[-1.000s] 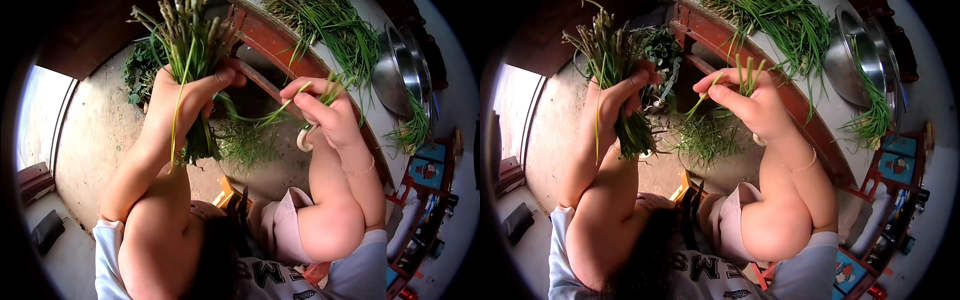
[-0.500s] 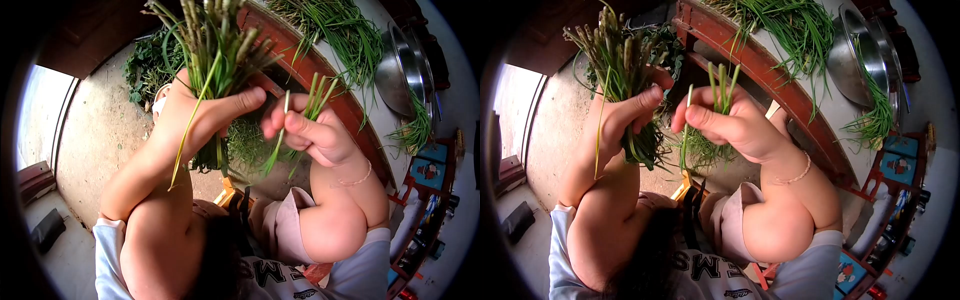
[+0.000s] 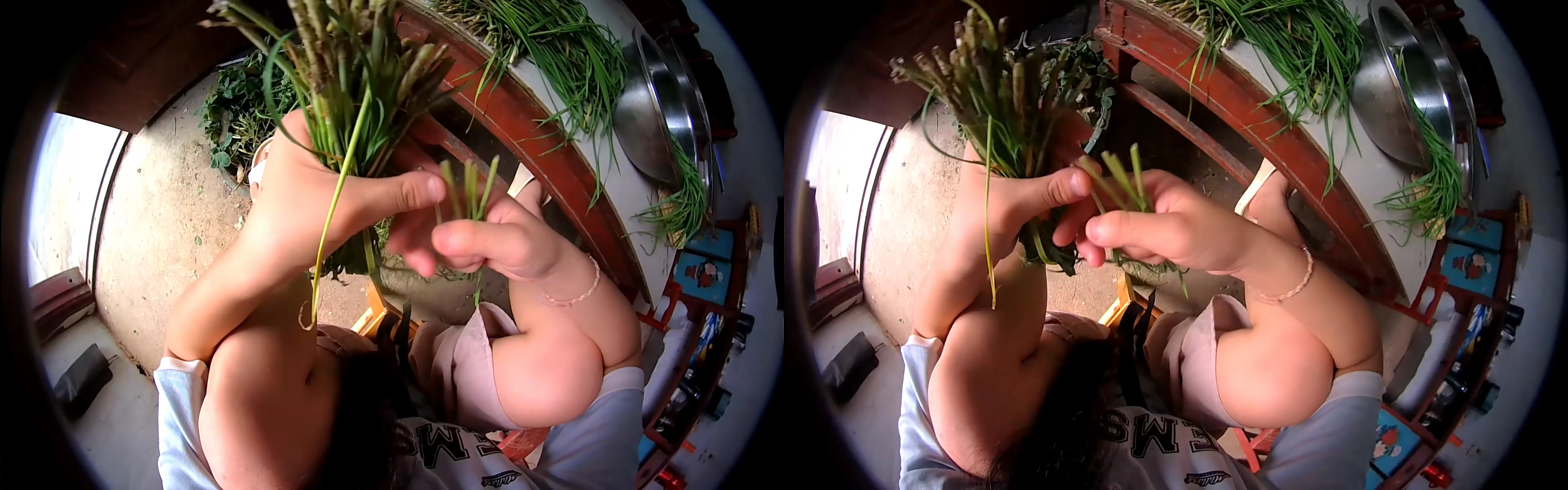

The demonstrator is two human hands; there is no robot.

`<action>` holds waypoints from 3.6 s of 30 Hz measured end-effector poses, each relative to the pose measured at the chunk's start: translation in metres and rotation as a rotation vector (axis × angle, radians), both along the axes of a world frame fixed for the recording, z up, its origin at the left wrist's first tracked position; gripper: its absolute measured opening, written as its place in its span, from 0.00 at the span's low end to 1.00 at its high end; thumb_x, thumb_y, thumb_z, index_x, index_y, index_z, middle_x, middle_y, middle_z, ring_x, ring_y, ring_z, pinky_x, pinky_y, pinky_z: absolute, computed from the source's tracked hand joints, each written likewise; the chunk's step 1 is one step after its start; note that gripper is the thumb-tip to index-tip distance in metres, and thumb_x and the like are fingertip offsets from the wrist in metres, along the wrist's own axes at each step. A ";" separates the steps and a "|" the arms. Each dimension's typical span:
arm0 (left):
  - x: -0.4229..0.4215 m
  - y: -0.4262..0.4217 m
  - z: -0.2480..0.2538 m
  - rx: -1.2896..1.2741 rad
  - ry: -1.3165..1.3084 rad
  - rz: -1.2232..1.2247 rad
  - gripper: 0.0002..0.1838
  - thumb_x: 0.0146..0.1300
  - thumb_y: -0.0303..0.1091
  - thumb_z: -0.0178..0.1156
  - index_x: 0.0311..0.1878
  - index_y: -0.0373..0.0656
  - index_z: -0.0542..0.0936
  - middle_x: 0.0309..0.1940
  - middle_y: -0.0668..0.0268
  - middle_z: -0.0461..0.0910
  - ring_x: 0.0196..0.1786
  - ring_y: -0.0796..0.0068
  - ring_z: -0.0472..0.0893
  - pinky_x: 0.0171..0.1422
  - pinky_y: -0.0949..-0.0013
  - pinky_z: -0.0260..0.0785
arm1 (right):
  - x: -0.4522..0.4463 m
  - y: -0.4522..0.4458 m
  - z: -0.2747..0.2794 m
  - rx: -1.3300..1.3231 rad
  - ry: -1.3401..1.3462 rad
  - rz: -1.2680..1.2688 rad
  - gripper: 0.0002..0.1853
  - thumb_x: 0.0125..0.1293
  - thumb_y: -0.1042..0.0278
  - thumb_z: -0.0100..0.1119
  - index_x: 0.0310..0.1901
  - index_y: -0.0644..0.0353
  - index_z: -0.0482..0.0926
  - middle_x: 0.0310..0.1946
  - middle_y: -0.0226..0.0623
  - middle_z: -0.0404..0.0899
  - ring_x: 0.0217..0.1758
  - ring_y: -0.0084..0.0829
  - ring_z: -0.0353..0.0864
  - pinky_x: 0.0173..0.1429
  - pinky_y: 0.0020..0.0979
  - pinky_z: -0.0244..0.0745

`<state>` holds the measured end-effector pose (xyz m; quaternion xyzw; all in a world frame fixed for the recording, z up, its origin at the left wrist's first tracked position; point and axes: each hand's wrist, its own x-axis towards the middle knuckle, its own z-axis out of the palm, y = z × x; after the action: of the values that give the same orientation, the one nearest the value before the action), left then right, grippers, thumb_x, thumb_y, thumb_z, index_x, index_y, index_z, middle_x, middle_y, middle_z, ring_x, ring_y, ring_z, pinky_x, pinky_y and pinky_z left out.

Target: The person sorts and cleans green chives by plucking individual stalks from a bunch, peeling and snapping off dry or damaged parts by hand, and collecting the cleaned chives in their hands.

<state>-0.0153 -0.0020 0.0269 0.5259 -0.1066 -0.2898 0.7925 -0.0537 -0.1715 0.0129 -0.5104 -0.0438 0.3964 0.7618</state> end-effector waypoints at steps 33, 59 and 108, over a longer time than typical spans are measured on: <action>0.027 0.016 -0.041 0.048 0.120 0.279 0.13 0.61 0.38 0.46 0.21 0.49 0.62 0.14 0.78 0.54 0.16 0.88 0.55 0.23 0.82 0.50 | 0.015 -0.052 0.018 0.587 -0.127 -0.555 0.19 0.65 0.66 0.35 0.55 0.64 0.57 0.35 0.32 0.72 0.45 0.28 0.72 0.59 0.34 0.60; -0.006 -0.012 -0.018 -0.071 0.416 -0.260 0.15 0.53 0.22 0.45 0.45 0.31 0.68 0.37 0.53 0.75 0.33 0.70 0.78 0.37 0.73 0.72 | 0.009 -0.012 0.014 -0.052 -0.155 -0.516 0.08 0.55 0.72 0.53 0.32 0.69 0.71 0.21 0.34 0.73 0.23 0.20 0.70 0.29 0.22 0.66; 0.044 0.014 -0.082 0.252 0.099 0.250 0.24 0.56 0.33 0.49 0.55 0.32 0.61 0.16 0.72 0.63 0.22 0.80 0.69 0.36 0.78 0.68 | -0.014 -0.083 0.058 -0.167 -0.711 -1.253 0.06 0.58 0.69 0.44 0.26 0.60 0.65 0.19 0.26 0.61 0.10 0.11 0.48 0.14 0.15 0.43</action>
<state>0.0289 0.0124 -0.0549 0.6154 0.0358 -0.2257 0.7544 -0.0678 -0.2541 0.0710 -0.5940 0.0423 -0.3024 0.7442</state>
